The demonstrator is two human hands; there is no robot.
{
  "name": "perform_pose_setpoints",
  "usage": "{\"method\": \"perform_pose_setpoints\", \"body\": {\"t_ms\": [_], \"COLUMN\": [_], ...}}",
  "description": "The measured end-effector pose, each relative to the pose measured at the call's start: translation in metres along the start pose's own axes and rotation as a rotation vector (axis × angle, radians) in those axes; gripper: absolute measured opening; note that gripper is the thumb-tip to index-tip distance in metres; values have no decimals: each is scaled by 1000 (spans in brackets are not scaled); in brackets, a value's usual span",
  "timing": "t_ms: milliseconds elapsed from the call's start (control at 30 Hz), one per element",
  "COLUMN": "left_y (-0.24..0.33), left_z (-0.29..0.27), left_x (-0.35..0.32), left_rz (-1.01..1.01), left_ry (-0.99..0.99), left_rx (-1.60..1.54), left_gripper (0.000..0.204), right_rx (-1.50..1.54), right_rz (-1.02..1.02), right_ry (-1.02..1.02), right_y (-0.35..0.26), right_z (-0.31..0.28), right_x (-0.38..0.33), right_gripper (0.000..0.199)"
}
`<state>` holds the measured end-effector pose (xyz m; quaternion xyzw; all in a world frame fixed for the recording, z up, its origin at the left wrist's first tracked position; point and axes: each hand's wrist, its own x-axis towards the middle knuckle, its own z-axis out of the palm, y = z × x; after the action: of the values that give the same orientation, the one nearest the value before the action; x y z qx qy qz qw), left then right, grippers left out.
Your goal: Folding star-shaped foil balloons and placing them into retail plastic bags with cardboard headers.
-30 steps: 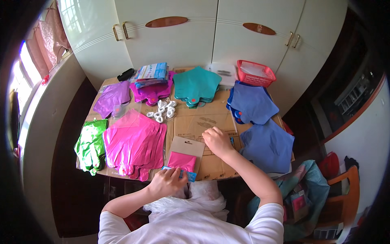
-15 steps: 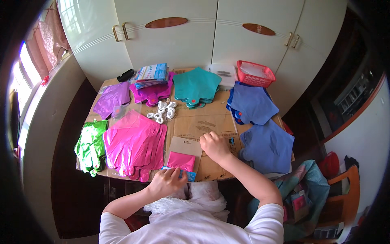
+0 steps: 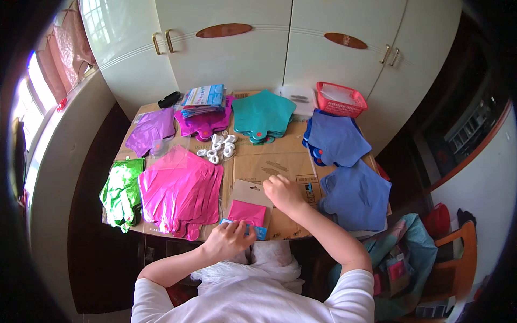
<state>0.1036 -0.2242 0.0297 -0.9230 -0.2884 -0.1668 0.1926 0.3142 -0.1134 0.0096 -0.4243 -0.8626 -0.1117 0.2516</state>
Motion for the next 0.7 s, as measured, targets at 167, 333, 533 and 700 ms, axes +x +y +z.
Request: {"method": "perform_pose_setpoints", "body": {"t_ms": [167, 333, 533, 700], "left_y": [6, -3, -9, -15], "left_z": [2, 14, 20, 30], "left_x": [6, 4, 13, 21], "left_rz": [53, 64, 36, 46], "left_ry": [13, 68, 98, 126], "left_rx": [-6, -30, 42, 66], "left_gripper": [26, 25, 26, 24], "right_rx": [20, 39, 150, 97], "right_rz": [-62, -133, -173, -231], "right_ry": [41, 48, 8, -9], "right_y": [-7, -6, -13, -12], "right_z": [1, 4, -4, -6], "right_x": [8, 6, 7, 8], "right_gripper": [12, 12, 11, 8]}}
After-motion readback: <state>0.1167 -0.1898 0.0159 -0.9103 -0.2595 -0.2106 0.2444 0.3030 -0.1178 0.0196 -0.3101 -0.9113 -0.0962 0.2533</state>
